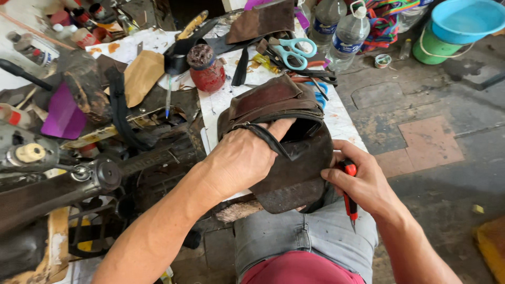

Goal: The person uses a red utility knife to carefully cut and separate the edges of a brown leather pouch. They work along the seams and zipper area, peeling back layers of the material to expose the interior.

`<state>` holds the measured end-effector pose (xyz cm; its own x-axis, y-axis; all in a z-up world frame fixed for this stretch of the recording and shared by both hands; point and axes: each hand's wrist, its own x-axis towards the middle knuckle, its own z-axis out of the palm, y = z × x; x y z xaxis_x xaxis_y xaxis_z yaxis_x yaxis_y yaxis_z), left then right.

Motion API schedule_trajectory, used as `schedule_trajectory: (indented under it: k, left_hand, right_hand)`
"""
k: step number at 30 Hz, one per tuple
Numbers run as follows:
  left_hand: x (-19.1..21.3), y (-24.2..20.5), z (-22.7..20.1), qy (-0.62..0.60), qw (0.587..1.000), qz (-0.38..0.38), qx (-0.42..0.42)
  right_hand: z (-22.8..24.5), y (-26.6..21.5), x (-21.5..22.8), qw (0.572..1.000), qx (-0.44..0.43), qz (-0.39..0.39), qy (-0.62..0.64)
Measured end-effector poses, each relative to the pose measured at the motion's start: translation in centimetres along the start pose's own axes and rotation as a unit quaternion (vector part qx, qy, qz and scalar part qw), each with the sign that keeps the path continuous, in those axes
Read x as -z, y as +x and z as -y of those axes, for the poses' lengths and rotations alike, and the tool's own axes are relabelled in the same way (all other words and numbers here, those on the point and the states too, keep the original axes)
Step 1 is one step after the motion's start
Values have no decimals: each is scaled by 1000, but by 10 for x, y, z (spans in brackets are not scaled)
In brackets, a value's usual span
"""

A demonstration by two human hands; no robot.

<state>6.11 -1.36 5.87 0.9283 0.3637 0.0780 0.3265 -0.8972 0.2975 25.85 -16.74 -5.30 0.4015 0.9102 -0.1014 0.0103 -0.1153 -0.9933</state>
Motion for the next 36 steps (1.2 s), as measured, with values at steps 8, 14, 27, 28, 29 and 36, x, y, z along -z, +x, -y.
schedule_trajectory:
  k: [8, 14, 27, 28, 29, 36]
  left_hand:
    - [-14, 19, -9, -174, 984, -18, -21]
    - [-13, 28, -12, -224, 971, 73, -44]
    - [35, 39, -23, -281, 951, 101, 81]
    - [32, 37, -22, -278, 952, 102, 81]
    - [29, 36, -22, -285, 953, 76, 66]
    - [31, 44, 9, -432, 895, 46, 103]
  right_hand:
    - [-6, 4, 5, 999, 19, 9, 24]
    - [-3, 6, 9, 993, 46, 50, 91]
    - [85, 33, -3, 979, 132, 155, 14]
    - [87, 34, -5, 979, 134, 154, 16]
    - [89, 35, -5, 977, 139, 163, 24]
    - [94, 31, -3, 981, 142, 5, 132]
